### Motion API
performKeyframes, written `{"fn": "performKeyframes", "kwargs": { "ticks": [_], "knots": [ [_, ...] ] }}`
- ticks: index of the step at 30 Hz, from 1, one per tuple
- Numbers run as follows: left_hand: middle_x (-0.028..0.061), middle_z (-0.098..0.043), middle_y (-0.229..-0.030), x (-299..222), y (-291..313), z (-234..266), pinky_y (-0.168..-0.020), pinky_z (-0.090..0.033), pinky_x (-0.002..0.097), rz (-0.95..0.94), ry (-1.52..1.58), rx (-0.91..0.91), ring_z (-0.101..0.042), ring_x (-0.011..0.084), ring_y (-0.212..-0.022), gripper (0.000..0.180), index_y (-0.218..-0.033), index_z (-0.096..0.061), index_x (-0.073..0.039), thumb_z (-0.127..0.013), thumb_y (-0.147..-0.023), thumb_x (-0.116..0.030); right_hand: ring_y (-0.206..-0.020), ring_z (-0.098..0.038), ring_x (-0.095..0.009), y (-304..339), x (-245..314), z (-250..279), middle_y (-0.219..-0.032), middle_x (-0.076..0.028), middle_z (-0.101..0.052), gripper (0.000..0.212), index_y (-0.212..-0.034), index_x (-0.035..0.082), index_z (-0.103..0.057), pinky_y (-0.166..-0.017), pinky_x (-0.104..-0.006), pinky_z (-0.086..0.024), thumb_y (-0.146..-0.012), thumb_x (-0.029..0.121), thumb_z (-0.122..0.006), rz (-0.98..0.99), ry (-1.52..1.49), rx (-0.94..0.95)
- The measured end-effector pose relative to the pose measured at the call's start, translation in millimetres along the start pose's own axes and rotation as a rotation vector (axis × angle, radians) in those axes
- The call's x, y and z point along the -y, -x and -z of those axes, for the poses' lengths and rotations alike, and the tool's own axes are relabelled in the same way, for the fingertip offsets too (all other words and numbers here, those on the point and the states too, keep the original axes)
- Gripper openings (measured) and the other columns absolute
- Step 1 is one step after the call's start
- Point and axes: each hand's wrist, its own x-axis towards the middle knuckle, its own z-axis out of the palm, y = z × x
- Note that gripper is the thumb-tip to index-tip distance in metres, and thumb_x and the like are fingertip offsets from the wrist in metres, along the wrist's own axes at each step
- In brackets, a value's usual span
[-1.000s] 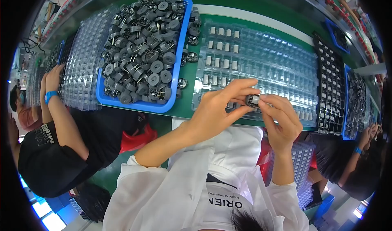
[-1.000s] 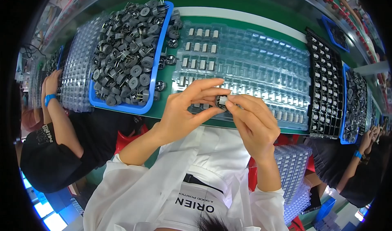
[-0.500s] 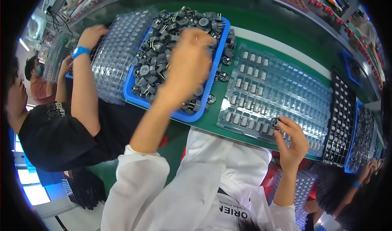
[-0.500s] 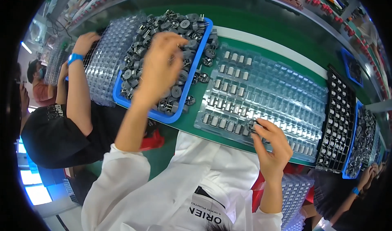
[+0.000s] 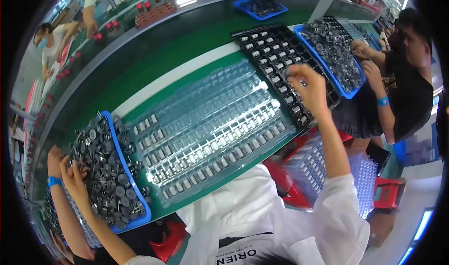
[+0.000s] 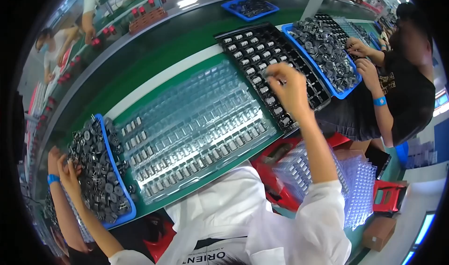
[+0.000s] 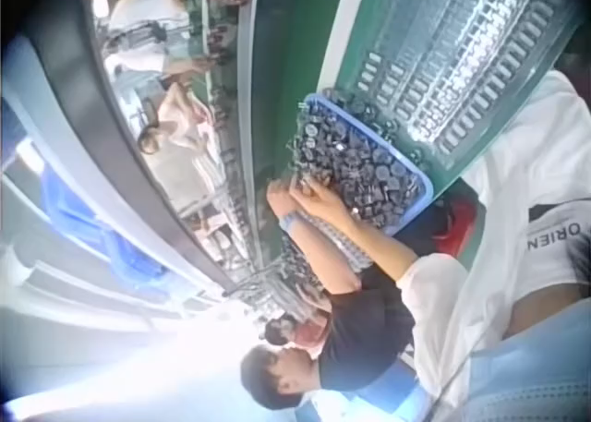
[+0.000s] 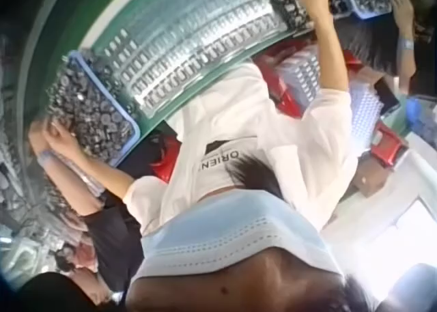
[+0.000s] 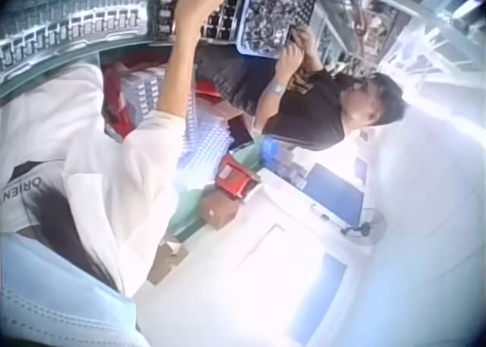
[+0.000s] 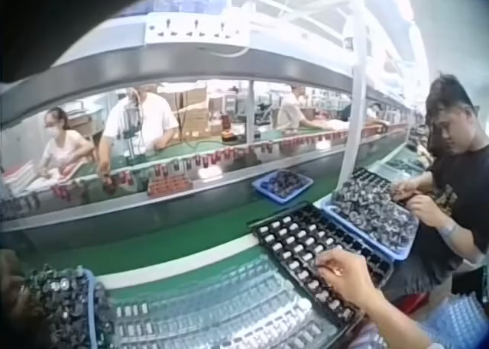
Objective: The person sorts small electronic components by hand, placing them from a blue bin into designated plastic trays, including black and orange trays, on a factory assembly line.
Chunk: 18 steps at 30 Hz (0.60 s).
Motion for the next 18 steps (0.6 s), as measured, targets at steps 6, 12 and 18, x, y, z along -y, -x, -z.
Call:
{"fn": "performKeyframes", "kwargs": {
  "ticks": [6,12,18],
  "knots": [
    [0.0099,-0.062,-0.107,-46.6,23.7,-26.9,-0.056,-0.044,0.016,0.109,0.257,0.097,-0.059,0.0068,-0.07,0.02,-0.111,-0.055,-0.005,-0.051,-0.097,-0.018,-0.086,-0.067,-0.018,-85.2,-103.3,21.0,-0.091,-0.011,-0.068,0.023,-0.099,-0.001,-0.061,-0.078,-0.0292,-0.052,-0.077,-0.002,-0.066,0.101,0.236,-0.102],
    [0.0137,-0.062,-0.107,-85.7,61.7,-73.6,-0.054,-0.041,0.0172,0.191,0.646,0.421,-0.05,0.0069,-0.063,0.026,-0.102,-0.057,-0.001,-0.045,-0.1,-0.024,-0.082,-0.066,-0.026,-150.9,-119.7,-11.7,-0.085,-0.013,-0.067,0.02,-0.093,0.001,-0.062,-0.076,-0.0325,-0.052,-0.073,-0.002,-0.067,0.234,0.311,0.067],
    [0.0145,-0.06,-0.11,-120.0,102.1,-97.4,-0.069,-0.048,0.0234,0.128,0.534,0.502,-0.055,0.0102,-0.074,0.036,-0.111,-0.056,0.007,-0.062,-0.088,-0.021,-0.087,-0.064,-0.024,-163.0,-130.8,-31.3,-0.091,-0.011,-0.066,0.018,-0.09,0.0,-0.063,-0.079,-0.0312,-0.051,-0.073,-0.006,-0.066,0.221,0.182,0.249]
  ]
}}
